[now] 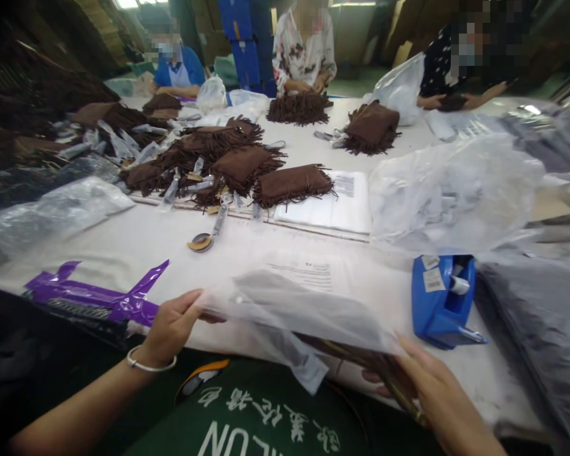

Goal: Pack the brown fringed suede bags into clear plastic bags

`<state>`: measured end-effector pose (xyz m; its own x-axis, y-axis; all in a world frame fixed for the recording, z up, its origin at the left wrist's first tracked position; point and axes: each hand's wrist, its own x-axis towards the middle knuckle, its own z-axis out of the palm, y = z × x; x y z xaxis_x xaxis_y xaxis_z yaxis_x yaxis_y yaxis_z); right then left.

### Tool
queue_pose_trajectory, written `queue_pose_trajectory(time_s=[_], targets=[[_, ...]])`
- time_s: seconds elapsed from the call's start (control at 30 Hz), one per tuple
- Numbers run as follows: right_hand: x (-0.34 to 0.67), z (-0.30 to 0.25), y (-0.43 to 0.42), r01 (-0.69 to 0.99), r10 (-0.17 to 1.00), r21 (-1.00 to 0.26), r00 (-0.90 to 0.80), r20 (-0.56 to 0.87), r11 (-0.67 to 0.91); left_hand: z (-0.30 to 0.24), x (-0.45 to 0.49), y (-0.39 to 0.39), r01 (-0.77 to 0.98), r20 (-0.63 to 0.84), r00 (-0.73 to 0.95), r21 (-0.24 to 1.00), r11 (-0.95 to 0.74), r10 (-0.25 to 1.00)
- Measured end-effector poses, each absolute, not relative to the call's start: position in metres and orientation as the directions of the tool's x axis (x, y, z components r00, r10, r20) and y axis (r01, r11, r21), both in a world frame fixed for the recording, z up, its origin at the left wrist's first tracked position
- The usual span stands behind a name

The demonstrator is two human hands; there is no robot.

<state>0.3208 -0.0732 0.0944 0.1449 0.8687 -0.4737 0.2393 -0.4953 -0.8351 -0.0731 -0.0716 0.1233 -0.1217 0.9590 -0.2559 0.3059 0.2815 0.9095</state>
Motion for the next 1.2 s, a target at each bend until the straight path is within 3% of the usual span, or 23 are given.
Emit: queue_pose_trajectory(time_s=[0.13, 0.33, 0.43, 0.5, 0.6, 0.7, 0.8, 0.9, 0.97, 1.03, 1.13, 1.2], targets=[[0.334, 0.153, -0.024, 0.127, 0.894, -0.891, 0.179, -0.411, -0.435, 0.171, -0.067, -0.028, 0.238, -0.081, -0.156, 0.964, 0.117, 0.984], [0.325, 0.189, 0.029, 0.187, 0.951, -0.938, 0.159, -0.265, -0.293, 0.212, -0.057, 0.02, 0.218, 0.048, -0.162, 0.976, -0.012, 0.986], [0.321, 0.189, 0.024, 0.164, 0.969, -0.974, 0.214, -0.122, -0.159, 0.222, -0.064, 0.017, 0.327, 0.207, -0.201, 0.936, -0.134, 0.957], [0.32, 0.175, 0.006, 0.184, 0.97, -0.972, 0.22, -0.102, -0.144, 0.215, -0.074, 0.001, 0.456, 0.266, -0.201, 0.877, -0.15, 0.943], [0.316, 0.13, -0.033, 0.243, 0.987, -0.959, 0.103, -0.125, -0.147, 0.177, -0.087, -0.037, 0.567, 0.178, -0.179, 0.822, -0.046, 0.968], [0.307, 0.072, -0.079, 0.297, 0.973, -0.942, -0.113, -0.199, -0.158, 0.123, -0.093, -0.08, 0.425, -0.121, -0.255, 0.877, 0.223, 0.959], [0.294, 0.028, -0.119, 0.397, 0.939, -0.901, -0.208, -0.274, -0.175, 0.082, -0.093, -0.116, 0.162, -0.497, -0.293, 0.816, 0.555, 0.817], [0.287, 0.007, -0.141, 0.602, 0.963, -0.788, -0.115, -0.245, -0.128, 0.069, -0.086, -0.132, 0.142, -0.758, -0.129, 0.624, 0.769, 0.639], [0.286, 0.003, -0.143, 0.726, 0.981, -0.683, -0.06, -0.183, -0.083, 0.073, -0.074, -0.128, 0.255, -0.781, 0.018, 0.608, 0.752, 0.625], [0.285, 0.005, -0.139, 0.773, 0.994, -0.634, -0.048, -0.101, -0.027, 0.081, -0.05, -0.117, 0.365, -0.709, 0.189, 0.693, 0.621, 0.68], [0.281, 0.009, -0.129, 0.726, 0.999, -0.687, -0.054, 0.001, 0.04, 0.087, 0.004, -0.095, 0.432, -0.502, 0.466, 0.848, 0.309, 0.729], [0.277, 0.01, -0.127, 0.686, 0.998, -0.724, -0.042, 0.052, 0.067, 0.082, 0.044, -0.081, 0.393, -0.36, 0.554, 0.908, 0.146, 0.751]])
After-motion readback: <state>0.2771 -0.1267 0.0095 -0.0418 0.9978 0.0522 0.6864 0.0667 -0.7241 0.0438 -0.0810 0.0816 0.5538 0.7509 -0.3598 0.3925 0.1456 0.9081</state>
